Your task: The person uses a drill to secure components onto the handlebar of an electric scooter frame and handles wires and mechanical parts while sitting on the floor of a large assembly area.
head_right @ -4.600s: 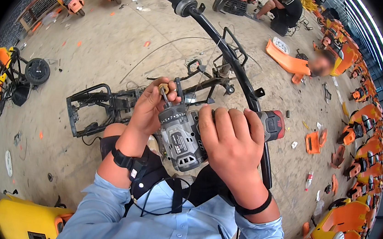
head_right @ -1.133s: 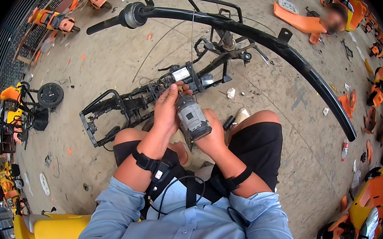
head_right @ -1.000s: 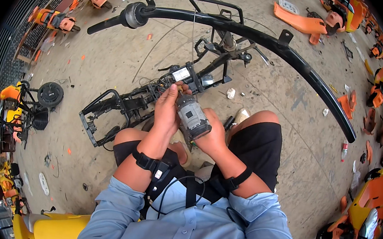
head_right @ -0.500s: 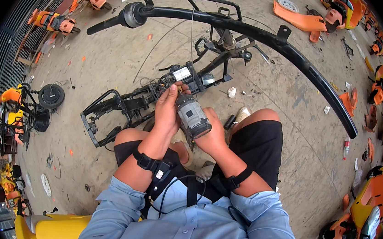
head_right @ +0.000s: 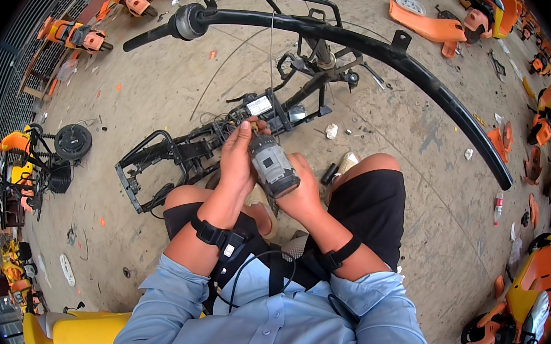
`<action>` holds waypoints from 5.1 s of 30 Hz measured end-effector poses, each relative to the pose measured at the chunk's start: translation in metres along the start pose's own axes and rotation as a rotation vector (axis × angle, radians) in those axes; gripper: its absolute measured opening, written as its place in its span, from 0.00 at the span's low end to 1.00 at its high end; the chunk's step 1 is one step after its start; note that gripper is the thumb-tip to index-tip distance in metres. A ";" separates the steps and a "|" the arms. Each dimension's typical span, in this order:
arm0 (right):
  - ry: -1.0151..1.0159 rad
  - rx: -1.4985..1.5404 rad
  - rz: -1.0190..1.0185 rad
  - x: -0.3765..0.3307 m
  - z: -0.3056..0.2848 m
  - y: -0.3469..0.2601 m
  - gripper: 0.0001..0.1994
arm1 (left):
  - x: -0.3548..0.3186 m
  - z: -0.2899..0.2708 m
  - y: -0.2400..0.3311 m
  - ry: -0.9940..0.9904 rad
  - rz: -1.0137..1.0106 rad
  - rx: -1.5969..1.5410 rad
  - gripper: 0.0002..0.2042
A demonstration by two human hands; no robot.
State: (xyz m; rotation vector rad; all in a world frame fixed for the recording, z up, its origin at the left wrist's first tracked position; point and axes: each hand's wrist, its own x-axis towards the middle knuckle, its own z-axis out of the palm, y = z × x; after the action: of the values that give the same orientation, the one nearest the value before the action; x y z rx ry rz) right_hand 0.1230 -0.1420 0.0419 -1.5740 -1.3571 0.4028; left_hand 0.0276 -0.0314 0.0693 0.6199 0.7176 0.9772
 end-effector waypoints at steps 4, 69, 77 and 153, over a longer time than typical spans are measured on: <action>0.015 0.014 0.007 -0.001 0.000 -0.004 0.17 | 0.002 -0.004 -0.002 -0.008 0.009 0.026 0.15; -0.221 -0.024 0.036 0.048 -0.072 -0.121 0.37 | -0.028 -0.017 0.052 -0.860 0.401 0.953 0.37; 0.086 -0.697 -0.468 0.079 -0.163 -0.199 0.24 | -0.024 -0.019 0.057 -0.080 0.531 0.392 0.13; -0.490 0.074 0.804 -0.128 -0.305 -0.083 0.17 | 0.028 -0.044 0.033 0.453 0.330 0.012 0.11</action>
State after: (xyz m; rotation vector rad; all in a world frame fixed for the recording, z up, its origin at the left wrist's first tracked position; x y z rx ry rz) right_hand 0.2678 -0.4010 0.2092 -1.9924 -0.9641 1.3800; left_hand -0.0131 0.0145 0.0599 0.5410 1.0407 1.4448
